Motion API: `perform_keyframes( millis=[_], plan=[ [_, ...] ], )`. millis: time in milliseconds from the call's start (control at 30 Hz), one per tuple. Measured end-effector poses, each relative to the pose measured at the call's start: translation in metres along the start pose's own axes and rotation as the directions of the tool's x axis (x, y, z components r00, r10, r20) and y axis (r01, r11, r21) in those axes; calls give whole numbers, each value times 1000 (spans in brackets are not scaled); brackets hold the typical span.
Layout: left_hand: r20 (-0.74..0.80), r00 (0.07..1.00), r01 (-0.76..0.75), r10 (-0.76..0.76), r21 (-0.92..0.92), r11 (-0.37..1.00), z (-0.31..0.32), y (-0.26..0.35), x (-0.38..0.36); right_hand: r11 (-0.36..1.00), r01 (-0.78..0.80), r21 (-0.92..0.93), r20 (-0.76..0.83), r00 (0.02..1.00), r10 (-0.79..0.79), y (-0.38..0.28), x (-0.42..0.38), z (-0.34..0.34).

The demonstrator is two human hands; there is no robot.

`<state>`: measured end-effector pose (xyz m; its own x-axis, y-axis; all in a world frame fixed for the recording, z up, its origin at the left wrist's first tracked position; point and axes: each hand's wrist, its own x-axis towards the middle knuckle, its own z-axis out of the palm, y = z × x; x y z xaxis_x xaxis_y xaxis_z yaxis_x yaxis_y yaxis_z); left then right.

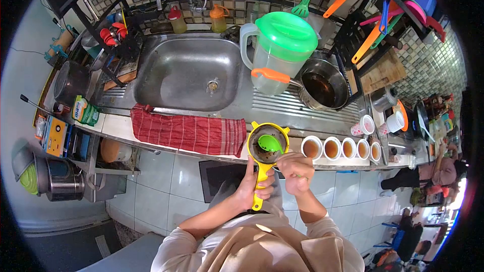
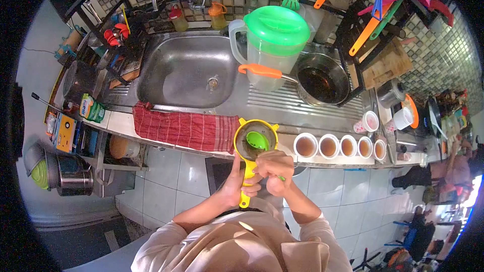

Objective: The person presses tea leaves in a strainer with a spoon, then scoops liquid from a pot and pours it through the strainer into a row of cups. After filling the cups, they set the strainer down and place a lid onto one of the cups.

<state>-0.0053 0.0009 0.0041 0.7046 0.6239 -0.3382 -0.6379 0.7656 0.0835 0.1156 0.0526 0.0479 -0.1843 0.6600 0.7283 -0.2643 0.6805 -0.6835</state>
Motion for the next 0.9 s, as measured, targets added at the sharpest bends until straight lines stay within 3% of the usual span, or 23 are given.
perform_keyframes(
  millis=[67,133,267,400,500,567,700,767,833,867,900],
  plan=[
    [-11,1000,-7,7,0,1000,0,0,0,999,37,6,35,999,-37,4,-2,-1],
    [-22,1000,-16,16,0,1000,0,0,0,994,-70,-86,52,996,75,7,4,1],
    [6,1000,3,-3,-11,1000,-2,0,1,973,-208,-98,66,974,215,8,16,-3],
    [-9,1000,6,-6,1,1000,0,1,1,980,-173,-99,-15,985,173,12,16,-4],
    [-7,1000,1,-1,-4,1000,1,-1,1,982,-189,27,-66,979,190,10,15,-8],
    [-8,1000,-4,4,-3,1000,1,-1,1,997,-45,63,-119,992,53,3,17,-7],
    [-8,1000,-15,15,6,1000,2,-2,1,984,15,177,-1,1000,-15,-7,14,-1],
    [-17,1000,-24,24,19,1000,2,-2,1,990,8,143,53,998,-16,-7,7,-2],
    [-25,999,-31,32,31,999,0,-4,1,996,45,72,218,974,-60,-4,1,0],
    [-45,998,-39,40,32,999,-3,-5,3,975,100,199,270,951,-152,3,0,-2],
    [-65,997,-46,48,33,998,-6,-6,4,975,99,199,269,951,-152,5,-1,-5]
  ],
)
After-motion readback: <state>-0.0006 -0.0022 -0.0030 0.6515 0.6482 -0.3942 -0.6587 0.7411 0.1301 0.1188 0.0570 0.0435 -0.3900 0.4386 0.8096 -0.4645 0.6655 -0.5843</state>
